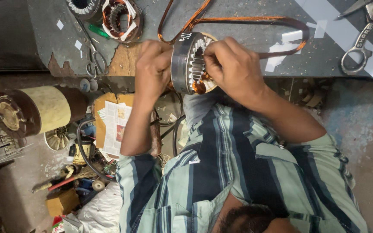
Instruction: The person winds copper wire around a motor stator by hand, threading the wire through slots and rotating the stator to continue winding. The person handles the stator and copper wire directly without visible tools.
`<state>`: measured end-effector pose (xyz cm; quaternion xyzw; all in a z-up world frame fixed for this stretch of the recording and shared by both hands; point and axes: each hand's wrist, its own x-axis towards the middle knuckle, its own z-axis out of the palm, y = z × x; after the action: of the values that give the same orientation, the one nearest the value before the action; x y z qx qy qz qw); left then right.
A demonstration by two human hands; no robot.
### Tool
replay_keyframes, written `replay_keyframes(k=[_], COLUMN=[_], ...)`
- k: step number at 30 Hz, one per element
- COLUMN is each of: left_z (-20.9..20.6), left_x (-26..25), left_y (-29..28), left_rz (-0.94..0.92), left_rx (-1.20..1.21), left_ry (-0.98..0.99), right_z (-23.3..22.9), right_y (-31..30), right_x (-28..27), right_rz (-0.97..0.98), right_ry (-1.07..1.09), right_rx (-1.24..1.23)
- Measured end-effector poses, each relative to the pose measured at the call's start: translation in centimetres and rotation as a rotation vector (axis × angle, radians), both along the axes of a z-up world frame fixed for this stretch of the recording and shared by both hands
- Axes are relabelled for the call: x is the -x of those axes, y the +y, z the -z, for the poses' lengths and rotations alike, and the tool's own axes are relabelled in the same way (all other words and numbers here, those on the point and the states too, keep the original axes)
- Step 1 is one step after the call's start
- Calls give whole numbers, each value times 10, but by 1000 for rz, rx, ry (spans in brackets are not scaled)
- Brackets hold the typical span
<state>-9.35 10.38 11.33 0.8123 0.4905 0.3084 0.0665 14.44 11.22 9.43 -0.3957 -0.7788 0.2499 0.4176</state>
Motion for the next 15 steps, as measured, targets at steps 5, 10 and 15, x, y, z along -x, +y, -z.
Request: replay_keyframes(k=[5,10,15], left_z=[9,11,26], left_x=[-2,5,5], left_y=[-5,-5,-2], left_rz=[-129,28,-95], left_rx=[123,13,115], left_ry=[-59,21,-137], right_z=[9,8,7], right_y=[3,3,4], right_x=[-6,-4,2], right_rz=[-78,-32,73], right_ry=[-25,-27,-71], right_rx=[-99,7,-134])
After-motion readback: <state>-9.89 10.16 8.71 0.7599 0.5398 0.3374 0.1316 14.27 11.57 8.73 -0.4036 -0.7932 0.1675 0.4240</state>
